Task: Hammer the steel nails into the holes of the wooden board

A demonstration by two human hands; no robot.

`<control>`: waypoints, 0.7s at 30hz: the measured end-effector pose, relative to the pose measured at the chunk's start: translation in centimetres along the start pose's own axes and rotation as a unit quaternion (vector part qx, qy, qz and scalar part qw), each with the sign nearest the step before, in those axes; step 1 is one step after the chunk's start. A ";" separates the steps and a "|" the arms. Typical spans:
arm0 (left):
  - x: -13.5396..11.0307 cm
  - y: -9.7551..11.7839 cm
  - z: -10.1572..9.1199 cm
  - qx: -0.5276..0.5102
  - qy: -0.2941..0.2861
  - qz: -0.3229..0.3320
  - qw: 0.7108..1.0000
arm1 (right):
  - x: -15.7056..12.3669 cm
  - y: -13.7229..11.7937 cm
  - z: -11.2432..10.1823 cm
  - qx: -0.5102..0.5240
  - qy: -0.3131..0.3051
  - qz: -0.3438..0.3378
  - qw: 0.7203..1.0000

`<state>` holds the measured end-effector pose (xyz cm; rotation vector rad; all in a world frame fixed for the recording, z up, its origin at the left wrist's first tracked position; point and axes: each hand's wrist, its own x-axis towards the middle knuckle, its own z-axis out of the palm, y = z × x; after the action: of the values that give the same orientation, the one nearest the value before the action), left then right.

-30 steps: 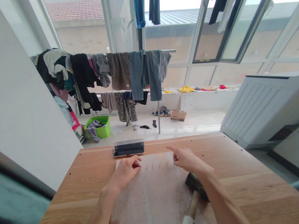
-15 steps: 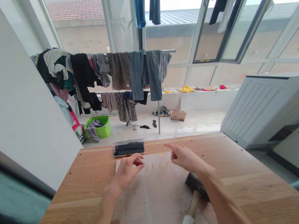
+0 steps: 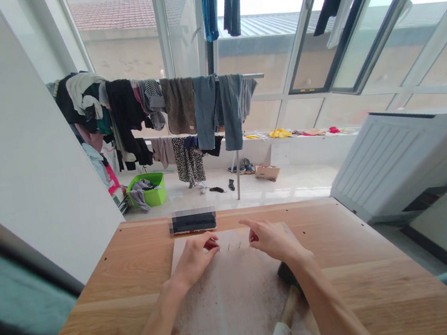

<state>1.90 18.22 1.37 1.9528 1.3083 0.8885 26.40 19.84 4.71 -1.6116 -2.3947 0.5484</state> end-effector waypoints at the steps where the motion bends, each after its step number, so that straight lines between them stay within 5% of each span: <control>1: 0.0 0.0 0.1 0.000 -0.001 0.002 1.000 | 0.0 0.0 0.0 0.002 0.002 -0.002 1.000; 15: 0.0 0.5 0.5 -0.006 -0.004 -0.002 1.000 | -0.1 -0.8 -0.1 0.011 -0.002 -0.004 1.000; 21: 0.0 1.2 1.4 -0.020 0.038 0.008 0.999 | -0.4 -1.5 -1.0 0.025 0.012 -0.015 1.000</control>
<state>3.65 17.72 1.46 1.9185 1.3088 0.9977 25.65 19.15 6.23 -1.5509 -2.3657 0.5756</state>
